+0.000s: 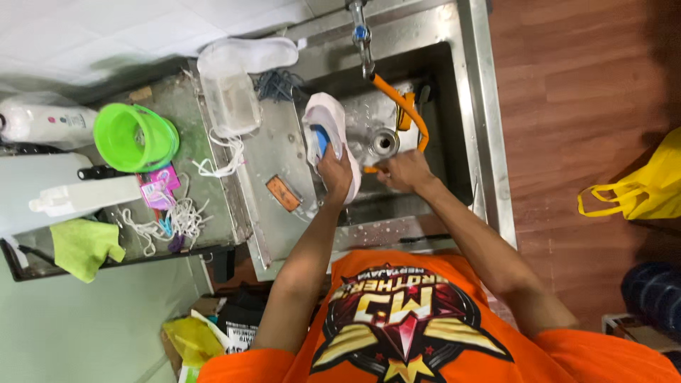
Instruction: The person cleans a shoe by rubbing the sole and the upper fabric with a yellow tool at a sink, and rinses the shoe with water from a tap.
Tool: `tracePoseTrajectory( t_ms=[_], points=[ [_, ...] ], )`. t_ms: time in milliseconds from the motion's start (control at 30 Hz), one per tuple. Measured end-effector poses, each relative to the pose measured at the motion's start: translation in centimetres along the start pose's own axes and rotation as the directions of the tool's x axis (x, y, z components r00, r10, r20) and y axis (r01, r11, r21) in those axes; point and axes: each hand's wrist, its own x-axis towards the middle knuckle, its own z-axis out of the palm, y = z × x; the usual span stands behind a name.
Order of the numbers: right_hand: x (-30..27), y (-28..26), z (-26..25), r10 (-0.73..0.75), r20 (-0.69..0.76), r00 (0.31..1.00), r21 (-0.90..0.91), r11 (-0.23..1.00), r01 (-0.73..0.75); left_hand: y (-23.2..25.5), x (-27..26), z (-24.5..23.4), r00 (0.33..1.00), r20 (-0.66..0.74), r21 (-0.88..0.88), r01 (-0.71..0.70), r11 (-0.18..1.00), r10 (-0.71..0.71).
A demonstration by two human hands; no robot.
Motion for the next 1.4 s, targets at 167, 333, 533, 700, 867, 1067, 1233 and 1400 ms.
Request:
tracePoseTrajectory(
  t_ms=[167,333,533,700,867,1067,1233,1400],
  points=[
    [-1.1,-1.4,-2.4,0.003,0.14,0.99,0.05,0.999,-0.01,0.3,0.3,-0.7,0.997,-0.06,-0.102,0.049,0.994,-0.055],
    [-0.9,-0.2,2.2,-0.035,0.158,0.987,0.031,0.999,0.031,2.4,1.9,-2.4,0.994,-0.093,-0.194,0.047,0.98,-0.066],
    [-1.3,-0.2,2.0,-0.079,0.183,0.98,-0.209,0.971,0.117,0.8,2.5,-1.7,0.976,0.111,-0.387,0.217,0.896,-0.189],
    [-1.2,3.5,5.4,-0.038,0.155,0.987,-0.351,0.932,0.091,-4.2,3.4,1.4,0.831,0.425,-0.4,0.527,0.75,-0.358],
    [-1.2,5.4,3.4,0.023,0.121,0.992,-0.406,0.914,0.028,-2.4,4.5,-0.7,0.763,0.588,-0.651,0.644,0.403,-0.269],
    [-0.8,6.6,6.6,0.002,0.071,0.997,-0.391,0.92,0.026,-2.0,4.7,-2.2,0.665,0.727,-0.627,0.745,0.23,-0.171],
    [-1.0,5.8,7.0,-0.028,0.052,0.998,-0.362,0.931,0.045,-0.7,4.5,-3.7,0.58,0.802,-0.463,0.754,0.466,-0.143],
    [-0.1,4.7,6.3,0.044,0.098,0.994,-0.357,0.934,-0.006,-6.9,4.5,0.6,0.568,0.813,-0.39,0.697,0.602,-0.132]
  ],
)
